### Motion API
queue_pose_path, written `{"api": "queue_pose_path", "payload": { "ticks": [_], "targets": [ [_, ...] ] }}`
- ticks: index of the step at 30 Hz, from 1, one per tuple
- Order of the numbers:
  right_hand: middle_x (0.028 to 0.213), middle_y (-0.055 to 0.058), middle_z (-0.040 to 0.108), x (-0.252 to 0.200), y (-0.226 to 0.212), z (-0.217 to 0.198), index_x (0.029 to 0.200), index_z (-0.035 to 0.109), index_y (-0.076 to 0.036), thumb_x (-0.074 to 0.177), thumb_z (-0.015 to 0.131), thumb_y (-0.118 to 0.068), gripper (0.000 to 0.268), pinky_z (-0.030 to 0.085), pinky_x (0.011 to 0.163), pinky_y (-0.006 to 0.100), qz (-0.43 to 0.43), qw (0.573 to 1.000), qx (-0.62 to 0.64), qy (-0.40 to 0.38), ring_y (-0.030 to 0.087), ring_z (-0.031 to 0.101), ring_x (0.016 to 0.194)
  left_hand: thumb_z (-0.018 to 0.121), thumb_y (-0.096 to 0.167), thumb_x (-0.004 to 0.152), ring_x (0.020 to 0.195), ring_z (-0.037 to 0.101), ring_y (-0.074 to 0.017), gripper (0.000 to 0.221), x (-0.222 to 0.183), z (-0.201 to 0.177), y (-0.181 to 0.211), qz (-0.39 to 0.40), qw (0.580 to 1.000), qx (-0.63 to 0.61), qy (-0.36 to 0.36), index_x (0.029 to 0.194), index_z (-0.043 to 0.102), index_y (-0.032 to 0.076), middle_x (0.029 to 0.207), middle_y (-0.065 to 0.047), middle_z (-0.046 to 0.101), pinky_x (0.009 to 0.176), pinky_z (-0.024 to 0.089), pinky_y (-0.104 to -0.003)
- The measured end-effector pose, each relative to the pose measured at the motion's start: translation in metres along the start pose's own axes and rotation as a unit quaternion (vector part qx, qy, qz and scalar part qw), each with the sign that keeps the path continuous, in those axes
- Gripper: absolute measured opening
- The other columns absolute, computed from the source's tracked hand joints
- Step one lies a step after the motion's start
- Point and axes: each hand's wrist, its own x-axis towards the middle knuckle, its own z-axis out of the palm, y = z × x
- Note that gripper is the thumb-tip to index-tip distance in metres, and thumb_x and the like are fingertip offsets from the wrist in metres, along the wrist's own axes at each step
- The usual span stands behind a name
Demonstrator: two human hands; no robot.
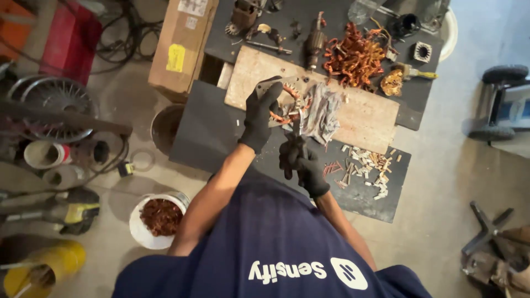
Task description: Disassembling an electric motor stator by removing copper windings and insulation using a screwdriver and pliers
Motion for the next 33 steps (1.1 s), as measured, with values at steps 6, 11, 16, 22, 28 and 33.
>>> {"api": "queue_pose_path", "payload": {
  "ticks": [6,11,16,22,28,33],
  "targets": [
    [0.064,0.022,0.054,-0.005,0.024,-0.044,0.076,0.058,0.011,0.059,0.050,0.010,0.019,0.042,0.037,0.034,0.064,0.995,0.070,-0.009,0.040,0.059,0.045,0.078,0.023,0.085,0.036,0.035,-0.0197,0.028,0.051,-0.023,-0.079,-0.065,0.981,-0.177,-0.040,0.095,0.069,-0.001,0.049,-0.008,0.038,0.033,0.037,-0.032],
    [0.071,0.012,0.056,-0.008,-0.015,-0.010,0.078,0.058,0.003,0.064,0.045,0.012,0.020,0.033,0.047,0.017,0.110,0.992,0.061,-0.033,0.029,0.063,0.059,0.064,0.041,0.097,0.050,0.051,-0.0211,0.032,-0.007,-0.004,-0.009,-0.053,0.967,-0.157,-0.191,0.090,0.073,0.011,0.073,-0.002,0.049,0.051,0.050,-0.035],
    [0.079,0.003,0.059,-0.010,-0.018,-0.017,0.079,0.057,-0.004,0.070,0.040,0.014,0.027,0.024,0.058,0.000,0.165,0.983,0.048,-0.066,0.018,0.067,0.072,0.069,0.042,0.091,0.047,0.045,-0.0132,0.027,0.008,-0.014,-0.022,-0.047,0.990,-0.093,-0.097,0.091,0.074,0.016,0.059,0.003,0.040,0.050,0.048,-0.030],
    [0.063,0.018,0.069,0.003,0.014,-0.074,0.117,0.074,-0.004,0.072,0.060,0.002,0.047,0.040,0.027,0.025,0.125,0.959,-0.253,-0.010,0.023,0.056,0.033,0.090,0.045,0.071,0.077,0.063,-0.0145,0.040,0.018,-0.021,-0.039,-0.059,0.989,0.060,0.118,0.105,0.077,0.032,0.096,0.006,0.075,0.070,0.057,-0.027],
    [0.138,0.013,0.060,0.005,0.015,-0.106,0.117,0.070,-0.019,0.071,0.063,-0.009,0.048,0.057,0.083,0.048,-0.142,0.645,-0.751,-0.028,0.041,0.067,0.108,0.092,0.045,0.068,0.097,0.075,-0.0111,0.050,-0.031,0.007,0.006,-0.018,0.973,0.134,0.187,0.113,0.076,0.033,0.103,0.006,0.077,0.088,0.063,-0.027],
    [0.138,0.013,0.058,0.003,-0.008,-0.083,0.119,0.065,-0.017,0.072,0.066,-0.013,0.047,0.048,0.102,0.056,-0.164,0.604,-0.773,-0.105,0.038,0.059,0.127,0.090,0.029,0.068,0.102,0.073,-0.0192,0.045,-0.028,0.010,0.004,0.015,0.969,0.137,0.204,0.110,0.076,0.023,0.109,-0.007,0.077,0.084,0.063,-0.034]
  ]
}}
